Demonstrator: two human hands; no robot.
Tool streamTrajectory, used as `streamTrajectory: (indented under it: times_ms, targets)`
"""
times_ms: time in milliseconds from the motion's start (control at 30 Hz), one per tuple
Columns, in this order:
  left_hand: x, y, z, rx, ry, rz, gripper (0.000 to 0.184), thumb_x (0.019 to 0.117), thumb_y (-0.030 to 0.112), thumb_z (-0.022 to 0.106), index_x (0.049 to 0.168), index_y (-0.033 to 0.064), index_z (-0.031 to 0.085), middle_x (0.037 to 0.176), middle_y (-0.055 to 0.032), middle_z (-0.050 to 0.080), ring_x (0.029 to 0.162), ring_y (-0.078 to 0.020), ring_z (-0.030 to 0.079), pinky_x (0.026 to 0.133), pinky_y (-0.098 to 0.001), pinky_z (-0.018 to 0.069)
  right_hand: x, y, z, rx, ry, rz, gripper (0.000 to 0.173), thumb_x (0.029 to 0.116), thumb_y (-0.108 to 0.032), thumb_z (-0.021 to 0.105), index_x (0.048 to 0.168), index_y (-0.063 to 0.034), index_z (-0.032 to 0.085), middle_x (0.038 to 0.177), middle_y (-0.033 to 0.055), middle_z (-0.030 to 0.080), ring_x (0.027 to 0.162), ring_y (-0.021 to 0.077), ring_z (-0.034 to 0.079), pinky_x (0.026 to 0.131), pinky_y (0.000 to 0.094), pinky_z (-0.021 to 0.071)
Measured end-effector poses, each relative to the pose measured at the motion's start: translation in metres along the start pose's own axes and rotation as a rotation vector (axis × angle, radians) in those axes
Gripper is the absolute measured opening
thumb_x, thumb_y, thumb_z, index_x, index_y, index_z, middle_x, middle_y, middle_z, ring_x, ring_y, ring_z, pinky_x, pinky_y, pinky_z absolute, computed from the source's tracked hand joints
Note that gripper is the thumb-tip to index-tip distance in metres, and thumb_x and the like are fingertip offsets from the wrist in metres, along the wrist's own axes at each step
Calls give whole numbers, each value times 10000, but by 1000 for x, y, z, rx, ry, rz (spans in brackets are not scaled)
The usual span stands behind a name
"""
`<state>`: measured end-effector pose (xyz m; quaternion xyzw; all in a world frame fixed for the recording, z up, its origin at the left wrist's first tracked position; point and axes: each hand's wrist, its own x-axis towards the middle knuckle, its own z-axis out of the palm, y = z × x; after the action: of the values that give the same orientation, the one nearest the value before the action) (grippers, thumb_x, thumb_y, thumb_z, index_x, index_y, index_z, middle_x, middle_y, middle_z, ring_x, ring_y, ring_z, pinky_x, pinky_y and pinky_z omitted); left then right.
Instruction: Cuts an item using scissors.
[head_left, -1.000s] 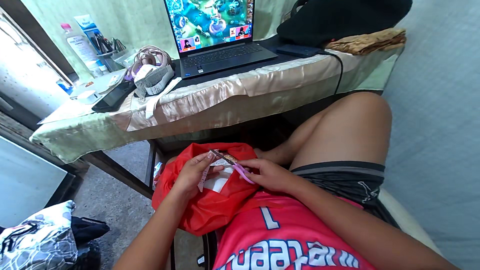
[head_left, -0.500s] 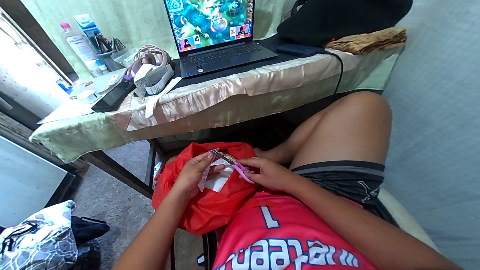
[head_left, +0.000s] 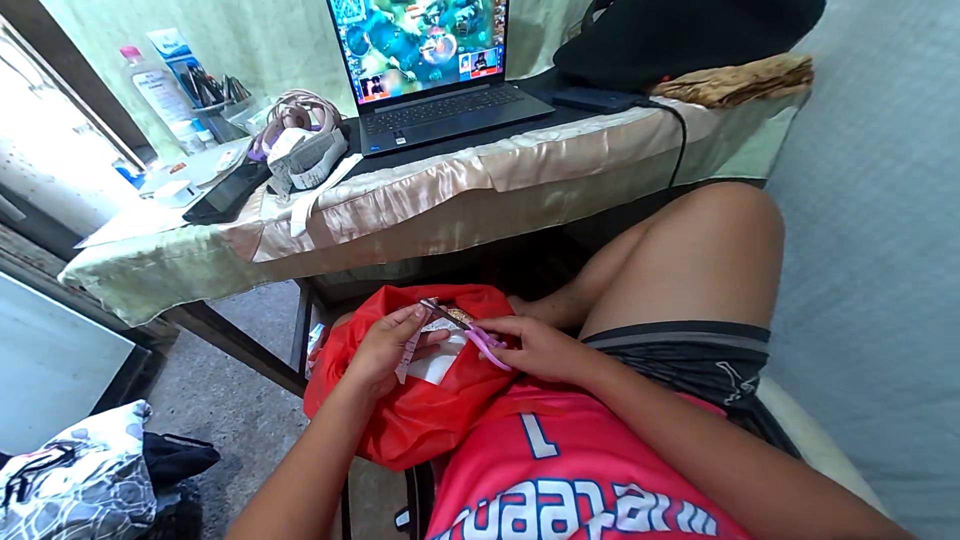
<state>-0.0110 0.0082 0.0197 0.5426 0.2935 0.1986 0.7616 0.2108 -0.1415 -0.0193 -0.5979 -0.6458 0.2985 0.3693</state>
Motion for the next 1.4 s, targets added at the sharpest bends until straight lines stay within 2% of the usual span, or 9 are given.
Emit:
streamTrajectory:
  times_ms: [300,400,567,700,800,967,1100,1267,1400]
  targets:
    - [2,-2,-3,-19,-16,-30,346,1106,225,462,1361,23,581,1250,-148,698,1053,-276,726,895,-424,617,0,1,-2,-124,45,7,467,997,-341,638,1430,-168,612,1324,61,658,1208,119,610,1070,332,480]
    - [3,-1,-4,-19,4,-25,327,1103,225,469,1335,32,596,1205,-132,710,980,-242,732,842,-396,622,0,3,-3,-178,83,3,467,995,-354,630,1431,-186,610,1324,49,659,1236,139,595,1099,373,457]
    - [2,-1,-7,192,6,64,309,1082,148,513,1352,31,607,1098,-97,729,812,-173,712,731,-318,612,0,4,-2,-166,101,23,454,996,-356,632,1420,-195,615,1285,30,671,1172,111,619,1052,344,492]
    - [3,-4,-5,217,10,99,414,1080,75,477,1493,35,468,1205,-142,703,880,-230,738,759,-363,633,-3,0,1,-133,58,8,435,995,-350,631,1392,-174,631,1219,33,690,1082,97,643,984,321,521]
    - [2,-4,-3,214,25,95,445,1078,64,476,1521,53,431,1271,-147,674,931,-252,740,785,-388,640,-5,-6,4,-41,-1,17,404,992,-311,652,1358,-141,646,1130,23,709,969,66,666,880,270,557]
    - [1,-3,-3,211,27,87,456,1077,70,482,1528,56,418,1259,-143,687,948,-269,745,811,-412,644,-4,-4,3,8,-36,73,384,995,-303,650,1342,-138,651,1091,16,715,934,66,671,859,277,562]
    - [0,-2,-2,218,39,75,416,1089,87,459,1501,39,435,1249,-125,705,950,-256,749,817,-400,640,-3,-5,1,-4,4,151,396,1005,-341,634,1349,-143,644,1054,10,712,899,68,667,839,288,560]
    - [-2,-1,-1,196,71,104,253,1090,147,495,1267,-3,598,1178,-134,738,923,-252,760,807,-388,641,-5,-7,0,37,20,152,412,1003,-336,647,1367,-145,624,1128,15,703,949,70,676,861,276,570]
    - [-1,-2,-3,184,44,136,270,1077,184,537,1258,17,649,1147,-122,739,872,-226,746,749,-364,636,-5,-7,0,63,21,129,439,993,-336,664,1390,-155,610,1181,13,695,1004,69,674,890,278,571]
